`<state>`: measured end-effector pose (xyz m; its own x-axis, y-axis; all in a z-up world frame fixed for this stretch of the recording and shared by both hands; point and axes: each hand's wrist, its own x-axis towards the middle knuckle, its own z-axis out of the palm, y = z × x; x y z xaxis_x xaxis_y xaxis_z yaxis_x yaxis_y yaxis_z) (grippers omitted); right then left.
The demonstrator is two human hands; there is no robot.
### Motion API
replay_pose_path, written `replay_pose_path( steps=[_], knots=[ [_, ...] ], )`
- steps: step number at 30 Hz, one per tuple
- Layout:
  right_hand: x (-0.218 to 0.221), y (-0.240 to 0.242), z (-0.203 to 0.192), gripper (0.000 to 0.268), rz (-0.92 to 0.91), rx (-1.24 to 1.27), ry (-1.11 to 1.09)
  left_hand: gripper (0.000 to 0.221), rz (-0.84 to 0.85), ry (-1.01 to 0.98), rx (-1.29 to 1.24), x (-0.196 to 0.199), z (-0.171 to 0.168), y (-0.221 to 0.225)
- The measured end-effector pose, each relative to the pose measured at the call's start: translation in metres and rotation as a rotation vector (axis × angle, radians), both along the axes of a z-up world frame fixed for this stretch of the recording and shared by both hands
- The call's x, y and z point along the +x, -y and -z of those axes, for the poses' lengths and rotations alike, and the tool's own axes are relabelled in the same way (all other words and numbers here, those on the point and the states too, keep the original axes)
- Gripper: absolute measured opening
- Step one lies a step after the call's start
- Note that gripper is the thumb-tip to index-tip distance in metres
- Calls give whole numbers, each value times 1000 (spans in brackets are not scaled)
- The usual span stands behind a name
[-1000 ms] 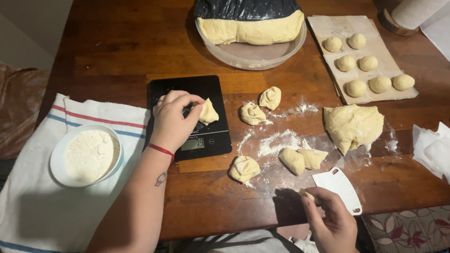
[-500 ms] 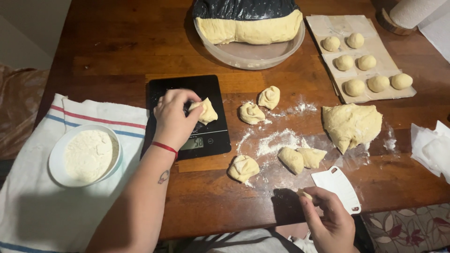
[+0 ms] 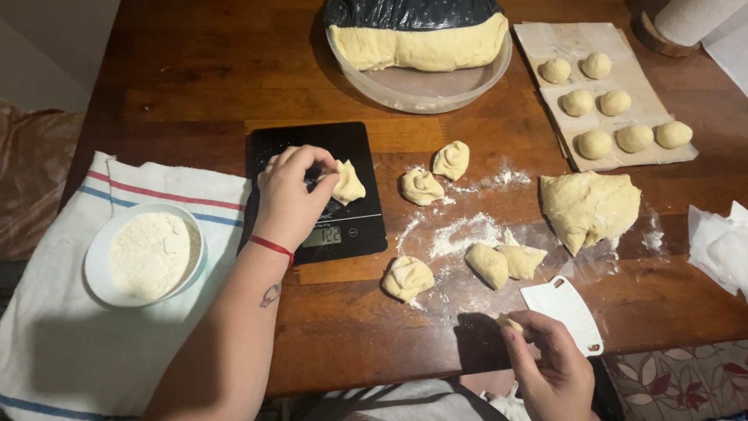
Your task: Portioning dough using a scale and shaping it into small balls for baking
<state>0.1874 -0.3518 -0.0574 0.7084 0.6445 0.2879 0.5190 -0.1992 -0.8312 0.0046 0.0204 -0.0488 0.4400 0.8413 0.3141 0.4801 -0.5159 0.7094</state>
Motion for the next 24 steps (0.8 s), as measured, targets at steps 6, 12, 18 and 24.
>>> replay_pose_path(
  steps=[6, 12, 18, 24],
  knots=[
    [-2, 0, -1, 18, 3, 4, -27, 11, 30, -4, -25, -1, -8, 3],
    [-1, 0, -1, 18, -22, 15, 12, 7, -13, -46, 210, 3, 7, 2],
    [-5, -1, -4, 16, 51, -26, -28, 13, -74, 76, 293, -2, 5, -2],
    [-4, 1, 0, 17, 41, -14, -31, 26, -75, 32, 229, -3, 5, -3]
  ],
)
